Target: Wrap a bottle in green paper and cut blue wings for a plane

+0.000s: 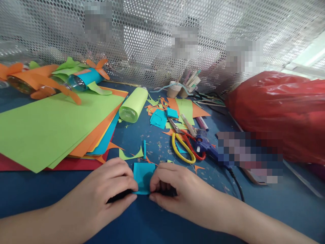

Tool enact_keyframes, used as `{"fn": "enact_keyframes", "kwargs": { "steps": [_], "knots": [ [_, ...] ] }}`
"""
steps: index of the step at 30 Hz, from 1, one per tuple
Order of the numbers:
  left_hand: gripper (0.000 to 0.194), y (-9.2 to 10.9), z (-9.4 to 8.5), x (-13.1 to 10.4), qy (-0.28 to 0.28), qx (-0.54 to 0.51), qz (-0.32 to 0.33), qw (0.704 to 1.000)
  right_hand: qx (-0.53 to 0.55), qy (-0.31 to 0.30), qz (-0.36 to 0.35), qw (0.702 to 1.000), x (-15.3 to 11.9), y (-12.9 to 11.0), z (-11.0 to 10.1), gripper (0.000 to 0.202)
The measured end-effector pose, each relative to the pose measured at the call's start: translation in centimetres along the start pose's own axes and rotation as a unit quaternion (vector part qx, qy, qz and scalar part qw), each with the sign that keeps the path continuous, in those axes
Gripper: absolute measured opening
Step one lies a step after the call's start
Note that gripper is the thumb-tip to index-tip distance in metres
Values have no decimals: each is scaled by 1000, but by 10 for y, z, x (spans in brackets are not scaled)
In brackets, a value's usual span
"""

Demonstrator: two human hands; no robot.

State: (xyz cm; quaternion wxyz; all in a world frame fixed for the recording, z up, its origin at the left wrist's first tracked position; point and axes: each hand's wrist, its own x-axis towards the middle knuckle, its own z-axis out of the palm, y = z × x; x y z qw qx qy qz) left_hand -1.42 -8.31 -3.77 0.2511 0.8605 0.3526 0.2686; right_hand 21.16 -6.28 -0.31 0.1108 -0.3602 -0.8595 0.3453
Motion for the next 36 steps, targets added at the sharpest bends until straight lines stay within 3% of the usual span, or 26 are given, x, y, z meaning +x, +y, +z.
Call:
{"fn": "enact_keyframes", "kwargs": {
  "steps": [4,11,15,18,23,27,29,32,36],
  "knots": [
    [17,1,0,0,8,2,1,1000,-8,-15,-7,1000,0,0,-1,14],
    [16,3,1,-3,-2,1,3,1000,-21,-13,-88,996,-1,-2,2,15],
    [18,1,3,-3,-2,-9,28,1000,-58,38,-154,986,-1,-4,4,14],
    [19,-1,0,-3,28,-3,39,999,-105,86,-203,970,-2,-1,3,7],
    [21,-10,-14,-7,47,65,104,991,-164,123,-207,957,-2,9,-3,10],
    [26,-18,-23,-7,38,211,194,957,-219,132,-226,940,-4,10,-4,19],
    [23,-16,-21,-5,34,239,168,956,-245,115,-231,935,-4,7,-3,25],
    [24,-6,-13,-3,78,200,117,970,-236,90,-221,942,-3,5,1,27],
    [15,5,-6,-1,45,160,135,977,-189,87,-204,957,-1,5,7,20]
  ]
}}
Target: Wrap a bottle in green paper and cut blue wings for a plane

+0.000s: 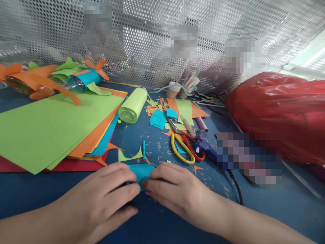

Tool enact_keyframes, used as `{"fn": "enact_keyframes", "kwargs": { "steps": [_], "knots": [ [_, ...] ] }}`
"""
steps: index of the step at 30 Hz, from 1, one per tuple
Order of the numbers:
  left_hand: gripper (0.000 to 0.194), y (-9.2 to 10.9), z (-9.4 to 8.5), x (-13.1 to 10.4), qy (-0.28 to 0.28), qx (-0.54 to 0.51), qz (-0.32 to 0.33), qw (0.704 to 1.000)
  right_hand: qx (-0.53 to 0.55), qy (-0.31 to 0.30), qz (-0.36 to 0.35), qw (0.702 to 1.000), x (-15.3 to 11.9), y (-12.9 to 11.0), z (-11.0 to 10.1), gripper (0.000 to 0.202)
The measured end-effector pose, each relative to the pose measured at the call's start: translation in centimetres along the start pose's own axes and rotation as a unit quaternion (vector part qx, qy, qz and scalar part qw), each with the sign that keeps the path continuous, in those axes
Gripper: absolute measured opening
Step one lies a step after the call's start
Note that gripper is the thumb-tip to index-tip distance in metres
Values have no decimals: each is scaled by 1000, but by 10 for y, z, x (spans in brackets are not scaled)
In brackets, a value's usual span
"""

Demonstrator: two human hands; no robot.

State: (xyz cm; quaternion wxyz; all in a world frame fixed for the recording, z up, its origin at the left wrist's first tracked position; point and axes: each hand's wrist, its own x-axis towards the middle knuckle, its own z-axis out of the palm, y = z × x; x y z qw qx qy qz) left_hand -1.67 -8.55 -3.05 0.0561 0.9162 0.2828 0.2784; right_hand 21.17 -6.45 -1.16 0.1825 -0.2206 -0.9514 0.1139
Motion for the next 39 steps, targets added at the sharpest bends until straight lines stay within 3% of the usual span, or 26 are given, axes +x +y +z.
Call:
{"fn": "enact_keyframes", "kwargs": {
  "steps": [5,9,12,15,23,30,35,39],
  "knots": [
    [41,-1,-5,5,-35,-34,-19,999,38,-17,28,999,0,5,2,15],
    [30,-6,-2,1,-41,-45,-37,997,76,-39,72,994,0,8,0,14],
    [15,-9,3,-5,-24,-46,-78,996,80,-34,72,994,1,8,0,13],
    [7,-13,5,-7,-43,-78,-96,991,90,-21,81,992,2,6,2,13],
    [24,-12,1,-2,-61,-118,-67,989,142,-4,174,974,3,5,6,9],
    [22,-13,3,-2,-67,-142,-109,981,156,-16,217,963,6,4,4,10],
    [19,-14,2,-2,-64,-150,-114,980,139,-10,221,965,5,5,6,11],
    [17,-14,4,-4,-56,-149,-126,979,102,-18,137,985,3,6,5,7]
  ]
}}
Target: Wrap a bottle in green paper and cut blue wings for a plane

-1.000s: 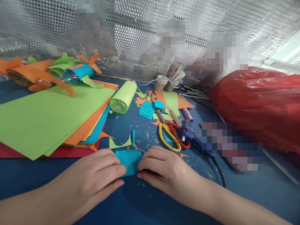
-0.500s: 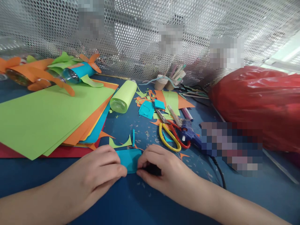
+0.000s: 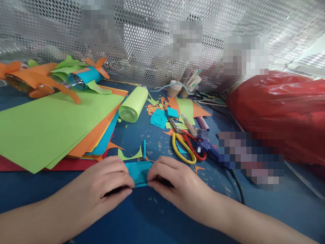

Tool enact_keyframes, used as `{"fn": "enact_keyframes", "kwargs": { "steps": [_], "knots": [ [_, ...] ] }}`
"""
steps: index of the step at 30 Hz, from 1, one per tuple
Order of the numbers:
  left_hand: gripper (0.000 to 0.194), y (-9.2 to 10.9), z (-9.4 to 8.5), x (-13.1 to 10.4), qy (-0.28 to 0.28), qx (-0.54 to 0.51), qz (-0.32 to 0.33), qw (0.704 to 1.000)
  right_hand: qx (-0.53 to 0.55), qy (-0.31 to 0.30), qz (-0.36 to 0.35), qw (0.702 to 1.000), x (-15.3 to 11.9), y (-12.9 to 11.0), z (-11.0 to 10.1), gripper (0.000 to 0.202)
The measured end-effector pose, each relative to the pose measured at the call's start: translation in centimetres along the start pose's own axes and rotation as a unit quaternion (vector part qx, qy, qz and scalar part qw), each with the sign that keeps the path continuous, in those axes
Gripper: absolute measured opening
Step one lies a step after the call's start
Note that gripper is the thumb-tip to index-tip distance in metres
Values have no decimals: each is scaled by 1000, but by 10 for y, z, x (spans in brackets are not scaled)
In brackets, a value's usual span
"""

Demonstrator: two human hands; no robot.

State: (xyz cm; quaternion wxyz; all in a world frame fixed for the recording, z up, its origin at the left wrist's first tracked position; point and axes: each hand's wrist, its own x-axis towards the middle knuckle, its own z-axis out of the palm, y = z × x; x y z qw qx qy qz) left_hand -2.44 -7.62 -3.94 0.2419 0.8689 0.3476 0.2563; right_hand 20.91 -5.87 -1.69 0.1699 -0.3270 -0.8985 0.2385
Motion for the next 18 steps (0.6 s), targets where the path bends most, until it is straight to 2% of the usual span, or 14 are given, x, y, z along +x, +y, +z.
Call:
{"fn": "enact_keyframes", "kwargs": {
  "steps": [3,5,11,14,18],
  "knots": [
    [16,0,2,-2,3,9,2,1000,-75,-28,-86,993,-1,-1,-3,19],
    [18,2,1,-1,-6,31,9,999,-118,-33,-111,986,-2,-1,-5,23],
    [40,9,-9,7,0,181,151,972,-187,-44,-135,972,-3,-4,-7,26],
    [42,9,-12,5,13,223,154,962,-205,-30,-148,967,-3,-5,-8,28],
    [40,8,-11,3,0,232,152,961,-210,-29,-158,964,-2,-6,-8,33]
  ]
}}
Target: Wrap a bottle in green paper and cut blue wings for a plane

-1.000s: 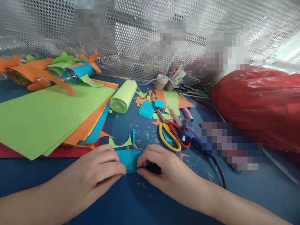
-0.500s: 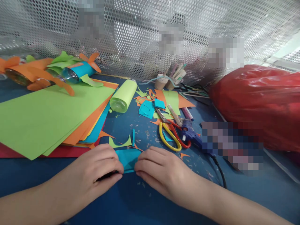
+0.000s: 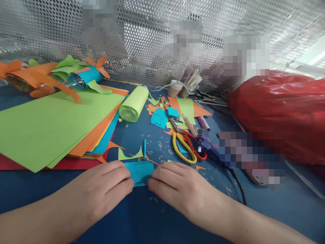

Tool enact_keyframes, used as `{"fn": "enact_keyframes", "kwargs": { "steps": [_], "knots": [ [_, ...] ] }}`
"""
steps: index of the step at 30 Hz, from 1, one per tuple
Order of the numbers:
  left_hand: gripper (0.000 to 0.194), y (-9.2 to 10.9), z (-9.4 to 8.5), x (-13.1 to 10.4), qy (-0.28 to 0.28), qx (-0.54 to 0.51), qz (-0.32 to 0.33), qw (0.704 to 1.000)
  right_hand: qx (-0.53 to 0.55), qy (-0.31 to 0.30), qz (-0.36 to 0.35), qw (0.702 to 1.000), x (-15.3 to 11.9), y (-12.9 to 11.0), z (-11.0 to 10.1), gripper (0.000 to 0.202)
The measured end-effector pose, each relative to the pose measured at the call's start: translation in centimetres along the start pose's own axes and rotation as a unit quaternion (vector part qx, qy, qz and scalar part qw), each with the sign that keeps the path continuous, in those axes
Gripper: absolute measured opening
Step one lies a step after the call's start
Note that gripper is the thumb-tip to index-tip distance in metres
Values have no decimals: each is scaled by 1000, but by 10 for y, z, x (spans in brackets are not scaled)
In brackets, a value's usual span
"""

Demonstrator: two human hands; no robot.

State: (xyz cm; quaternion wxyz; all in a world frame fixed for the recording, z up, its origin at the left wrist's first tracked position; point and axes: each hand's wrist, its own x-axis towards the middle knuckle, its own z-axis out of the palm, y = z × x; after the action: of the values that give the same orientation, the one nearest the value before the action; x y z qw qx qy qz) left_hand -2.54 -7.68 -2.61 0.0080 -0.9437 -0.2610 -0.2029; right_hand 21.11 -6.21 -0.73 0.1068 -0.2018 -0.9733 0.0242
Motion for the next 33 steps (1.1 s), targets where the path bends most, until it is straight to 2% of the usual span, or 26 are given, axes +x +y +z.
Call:
{"fn": "enact_keyframes", "kwargs": {
  "steps": [5,10,18,22,27,33],
  "knots": [
    [44,2,-2,7,-3,-38,-22,999,-20,7,-13,1000,1,-2,1,34],
    [33,1,-4,8,-59,-141,-56,987,13,0,1,1000,-1,-3,4,25],
    [18,-6,4,-1,-77,-216,-133,964,47,19,29,998,1,-3,8,27],
    [14,-4,4,-2,-57,-191,-127,972,32,27,20,999,2,-4,10,26],
    [23,-1,2,-1,-56,-155,-71,984,40,5,29,999,1,-3,13,25],
    [11,-1,6,0,-63,-197,-106,973,63,-41,43,996,3,-4,9,21]
  ]
}}
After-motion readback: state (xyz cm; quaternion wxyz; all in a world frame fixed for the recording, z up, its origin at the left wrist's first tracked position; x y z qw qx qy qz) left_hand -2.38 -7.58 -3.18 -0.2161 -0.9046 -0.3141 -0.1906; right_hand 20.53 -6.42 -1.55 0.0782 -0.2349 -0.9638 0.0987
